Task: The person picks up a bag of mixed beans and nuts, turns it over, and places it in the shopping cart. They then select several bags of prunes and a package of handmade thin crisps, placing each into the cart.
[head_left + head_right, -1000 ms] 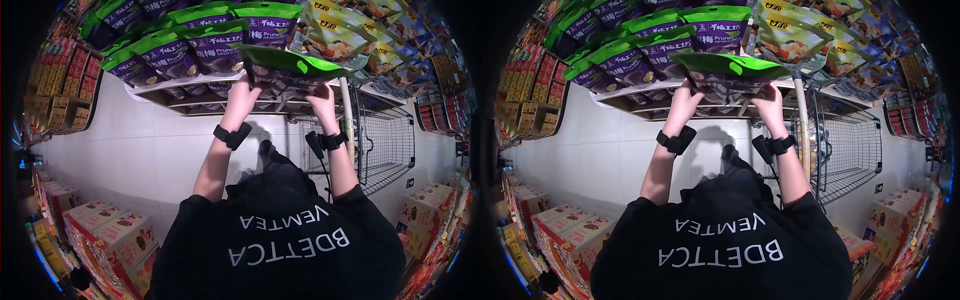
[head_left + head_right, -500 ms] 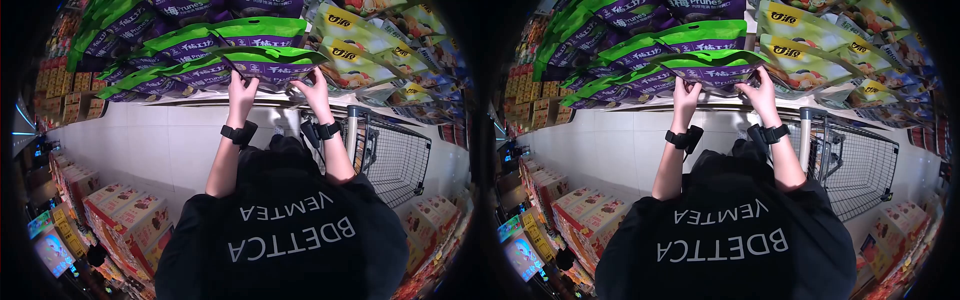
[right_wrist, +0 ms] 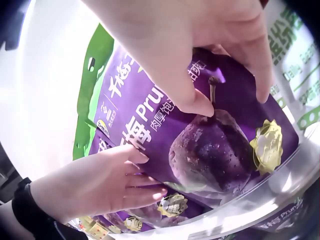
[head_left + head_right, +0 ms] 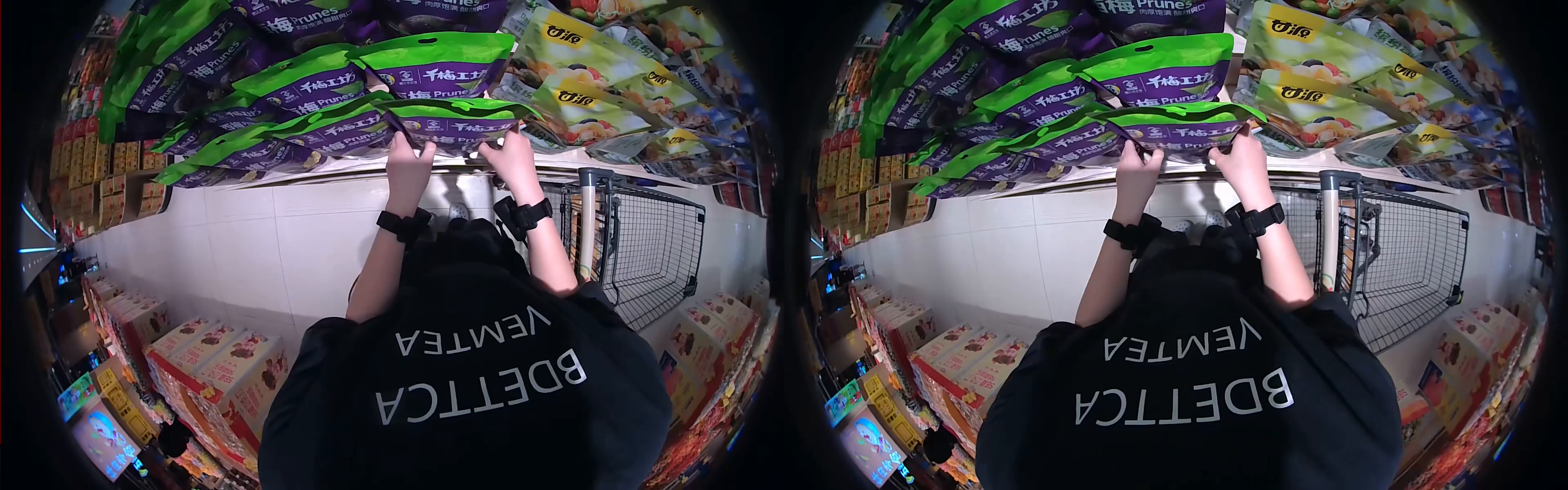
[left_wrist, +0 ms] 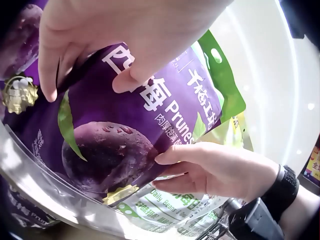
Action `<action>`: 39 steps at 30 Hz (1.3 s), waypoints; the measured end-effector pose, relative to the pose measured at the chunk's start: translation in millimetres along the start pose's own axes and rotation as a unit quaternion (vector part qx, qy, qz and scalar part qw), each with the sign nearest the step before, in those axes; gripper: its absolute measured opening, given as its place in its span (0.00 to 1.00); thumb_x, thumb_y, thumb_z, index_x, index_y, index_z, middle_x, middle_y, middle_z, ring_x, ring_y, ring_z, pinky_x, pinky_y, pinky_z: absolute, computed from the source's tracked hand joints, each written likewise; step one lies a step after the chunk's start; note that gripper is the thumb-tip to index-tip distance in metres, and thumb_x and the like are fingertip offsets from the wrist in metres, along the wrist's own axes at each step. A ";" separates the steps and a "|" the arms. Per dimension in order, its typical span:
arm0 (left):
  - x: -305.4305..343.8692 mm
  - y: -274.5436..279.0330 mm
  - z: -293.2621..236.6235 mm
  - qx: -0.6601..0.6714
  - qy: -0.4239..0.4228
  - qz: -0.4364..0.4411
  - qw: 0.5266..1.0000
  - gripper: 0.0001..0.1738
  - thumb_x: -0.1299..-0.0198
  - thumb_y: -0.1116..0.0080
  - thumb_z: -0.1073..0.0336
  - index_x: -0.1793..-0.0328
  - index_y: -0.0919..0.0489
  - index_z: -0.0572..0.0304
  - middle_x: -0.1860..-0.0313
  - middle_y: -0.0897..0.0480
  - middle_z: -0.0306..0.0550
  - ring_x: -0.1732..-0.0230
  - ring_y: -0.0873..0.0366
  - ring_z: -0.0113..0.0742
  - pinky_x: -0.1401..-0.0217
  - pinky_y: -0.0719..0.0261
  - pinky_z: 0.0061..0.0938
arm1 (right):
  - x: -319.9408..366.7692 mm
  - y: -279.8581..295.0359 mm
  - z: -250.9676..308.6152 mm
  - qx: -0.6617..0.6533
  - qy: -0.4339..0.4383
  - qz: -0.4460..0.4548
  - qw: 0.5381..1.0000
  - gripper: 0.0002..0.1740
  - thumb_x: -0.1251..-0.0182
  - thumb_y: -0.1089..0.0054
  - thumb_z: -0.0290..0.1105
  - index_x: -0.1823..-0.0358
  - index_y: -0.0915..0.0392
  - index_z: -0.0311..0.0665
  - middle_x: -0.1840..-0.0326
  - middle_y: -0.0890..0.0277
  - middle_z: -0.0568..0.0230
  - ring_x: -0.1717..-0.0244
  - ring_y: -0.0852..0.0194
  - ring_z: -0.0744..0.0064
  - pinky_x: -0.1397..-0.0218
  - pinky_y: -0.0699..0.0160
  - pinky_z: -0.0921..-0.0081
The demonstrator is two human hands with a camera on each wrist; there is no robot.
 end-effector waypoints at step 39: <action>397.7 -226.7 -99.0 0.293 0.058 0.332 0.895 0.12 0.41 0.51 0.66 0.59 0.40 0.61 0.76 0.29 0.47 0.80 0.27 0.37 0.77 0.19 0.34 | 542.1 153.7 -175.4 0.119 -0.015 -0.280 0.953 0.15 0.51 0.41 0.41 0.71 0.29 0.36 0.79 0.28 0.59 0.70 0.30 0.60 0.57 0.34 0.68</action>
Point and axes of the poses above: each hand's wrist, its own x-axis away from the middle knuckle, its own y-axis out of the back of the hand, z = x × y, the point moved 8 cm from there along -x, towards the middle knuckle
